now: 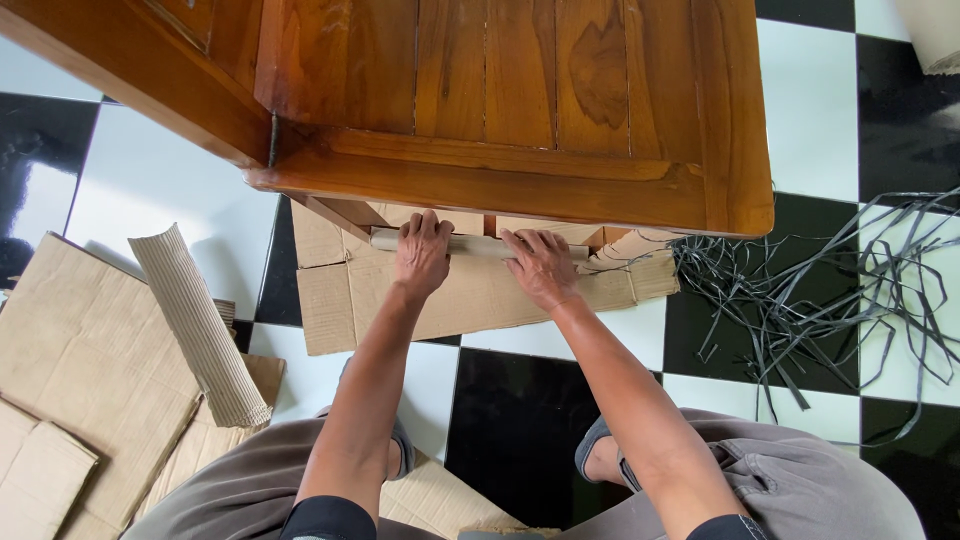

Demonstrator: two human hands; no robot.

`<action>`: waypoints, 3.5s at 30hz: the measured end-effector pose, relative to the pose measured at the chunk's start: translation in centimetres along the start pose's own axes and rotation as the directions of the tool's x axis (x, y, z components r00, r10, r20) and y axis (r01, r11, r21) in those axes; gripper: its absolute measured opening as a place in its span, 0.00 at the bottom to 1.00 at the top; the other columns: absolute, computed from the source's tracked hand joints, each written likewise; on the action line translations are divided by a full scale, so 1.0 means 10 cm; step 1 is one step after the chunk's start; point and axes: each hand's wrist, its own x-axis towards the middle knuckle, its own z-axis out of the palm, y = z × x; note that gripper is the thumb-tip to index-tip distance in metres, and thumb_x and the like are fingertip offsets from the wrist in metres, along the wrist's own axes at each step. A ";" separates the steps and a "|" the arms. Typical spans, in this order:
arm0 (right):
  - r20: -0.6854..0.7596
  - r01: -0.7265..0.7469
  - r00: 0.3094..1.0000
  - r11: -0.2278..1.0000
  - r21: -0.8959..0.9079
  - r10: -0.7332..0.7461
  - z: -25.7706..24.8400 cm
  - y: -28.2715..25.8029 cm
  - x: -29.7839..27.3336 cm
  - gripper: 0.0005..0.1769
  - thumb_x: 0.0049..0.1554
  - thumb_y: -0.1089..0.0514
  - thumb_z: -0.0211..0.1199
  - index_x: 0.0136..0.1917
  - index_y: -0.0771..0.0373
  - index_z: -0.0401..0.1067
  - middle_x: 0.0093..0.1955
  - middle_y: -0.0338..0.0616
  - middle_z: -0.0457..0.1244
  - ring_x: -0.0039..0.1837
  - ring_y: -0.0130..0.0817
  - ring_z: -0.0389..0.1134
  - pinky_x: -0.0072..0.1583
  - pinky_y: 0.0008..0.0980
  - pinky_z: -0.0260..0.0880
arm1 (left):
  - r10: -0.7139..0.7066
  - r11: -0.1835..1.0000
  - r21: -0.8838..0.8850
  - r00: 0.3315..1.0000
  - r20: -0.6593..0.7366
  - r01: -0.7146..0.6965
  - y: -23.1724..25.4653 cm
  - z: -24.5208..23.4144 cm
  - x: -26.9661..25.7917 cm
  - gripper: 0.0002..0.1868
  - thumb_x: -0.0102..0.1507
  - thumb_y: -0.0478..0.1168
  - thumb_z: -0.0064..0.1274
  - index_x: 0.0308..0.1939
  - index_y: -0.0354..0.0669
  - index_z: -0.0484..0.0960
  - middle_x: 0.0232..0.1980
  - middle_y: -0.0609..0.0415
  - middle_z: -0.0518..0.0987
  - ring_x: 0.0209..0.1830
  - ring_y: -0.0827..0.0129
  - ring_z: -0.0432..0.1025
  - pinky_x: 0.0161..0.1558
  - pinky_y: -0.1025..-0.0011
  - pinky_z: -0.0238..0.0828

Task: Wrapping a wooden chair leg with protective cardboard and securing it with plastic ties.

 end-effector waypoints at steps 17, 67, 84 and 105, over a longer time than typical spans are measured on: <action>0.320 -0.086 0.943 0.996 -0.038 0.093 0.05 0.05 0.20 0.18 0.59 0.44 0.62 0.58 0.49 0.62 0.51 0.39 0.63 0.60 0.42 0.66 0.65 0.51 0.59 | -0.033 0.997 -0.053 0.959 0.282 0.050 0.02 -0.19 0.14 0.24 0.60 0.65 0.55 0.50 0.57 0.75 0.49 0.61 0.79 0.59 0.65 0.72 0.69 0.56 0.55; -0.371 -0.088 0.924 0.996 0.028 0.092 -0.64 -0.11 -1.13 0.29 0.53 0.53 0.65 0.68 0.56 0.69 0.69 0.44 0.60 0.71 0.46 0.61 0.74 0.51 0.57 | -0.043 0.985 -0.172 0.980 -0.195 0.009 1.32 -0.17 -0.78 0.47 0.54 0.50 0.68 0.74 0.50 0.63 0.73 0.54 0.67 0.77 0.62 0.58 0.78 0.38 0.34; 0.181 -0.920 0.389 0.392 0.025 0.903 -0.34 0.82 -2.57 0.20 0.61 0.47 0.59 0.64 0.55 0.71 0.76 0.40 0.52 0.72 0.48 0.59 0.69 0.50 0.64 | 0.207 0.968 -0.108 0.966 -0.155 -0.225 2.18 -0.06 -0.58 0.38 0.58 0.46 0.61 0.73 0.56 0.70 0.75 0.59 0.68 0.78 0.62 0.60 0.75 0.49 0.49; -0.097 -0.845 0.269 0.284 0.453 0.958 0.29 0.81 -2.48 0.12 0.60 0.60 0.56 0.53 0.59 0.80 0.53 0.46 0.68 0.58 0.49 0.71 0.63 0.45 0.70 | 0.064 0.880 -0.444 0.969 -0.239 -0.168 2.21 -0.15 -0.47 0.21 0.60 0.39 0.60 0.58 0.55 0.82 0.63 0.55 0.79 0.69 0.54 0.70 0.71 0.47 0.55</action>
